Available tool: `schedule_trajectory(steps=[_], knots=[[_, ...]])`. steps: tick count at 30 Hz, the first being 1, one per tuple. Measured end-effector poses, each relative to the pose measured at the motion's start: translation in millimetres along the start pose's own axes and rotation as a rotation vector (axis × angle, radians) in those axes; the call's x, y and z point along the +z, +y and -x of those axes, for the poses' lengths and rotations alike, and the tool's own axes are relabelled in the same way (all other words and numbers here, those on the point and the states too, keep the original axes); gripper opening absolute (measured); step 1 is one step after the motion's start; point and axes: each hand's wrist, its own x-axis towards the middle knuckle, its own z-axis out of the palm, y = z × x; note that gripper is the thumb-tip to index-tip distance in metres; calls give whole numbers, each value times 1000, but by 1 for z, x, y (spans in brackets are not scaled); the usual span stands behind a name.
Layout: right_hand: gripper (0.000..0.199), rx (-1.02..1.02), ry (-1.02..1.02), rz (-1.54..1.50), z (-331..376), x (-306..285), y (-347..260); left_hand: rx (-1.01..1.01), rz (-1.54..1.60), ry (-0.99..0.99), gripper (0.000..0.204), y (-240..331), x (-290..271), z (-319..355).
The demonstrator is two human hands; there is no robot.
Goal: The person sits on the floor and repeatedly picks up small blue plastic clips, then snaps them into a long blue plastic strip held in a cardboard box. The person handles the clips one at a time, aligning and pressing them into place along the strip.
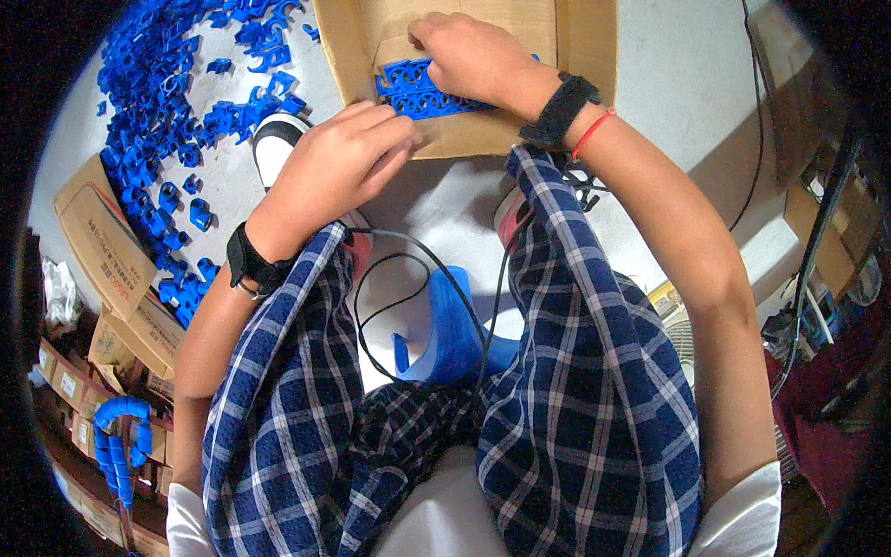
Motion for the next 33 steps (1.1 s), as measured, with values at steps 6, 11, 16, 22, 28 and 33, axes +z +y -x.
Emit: schedule_trajectory(steps=[6, 11, 16, 22, 28, 33], knots=[[29, -187, -81, -131, -7, 11, -4, 7, 2, 3, 6, 0, 0, -1], [26, -54, -33, -143, -1, 11, -8, -7, -4, -5, 6, 0, 0, -1], [24, -68, -67, -67, -3, 15, -7, -10, -5, -15, 6, 0, -1, -1], [27, -52, -39, -89, -2, 18, -4, -2, -13, -12, 6, 0, -1, -1], [30, -11, -86, -58, -4, 17, 0, -6, -3, -14, 6, 0, 0, -2], [28, 56, 86, -97, -9, -15, -10, -11, 34, -21, 8, 1, -3, -3]])
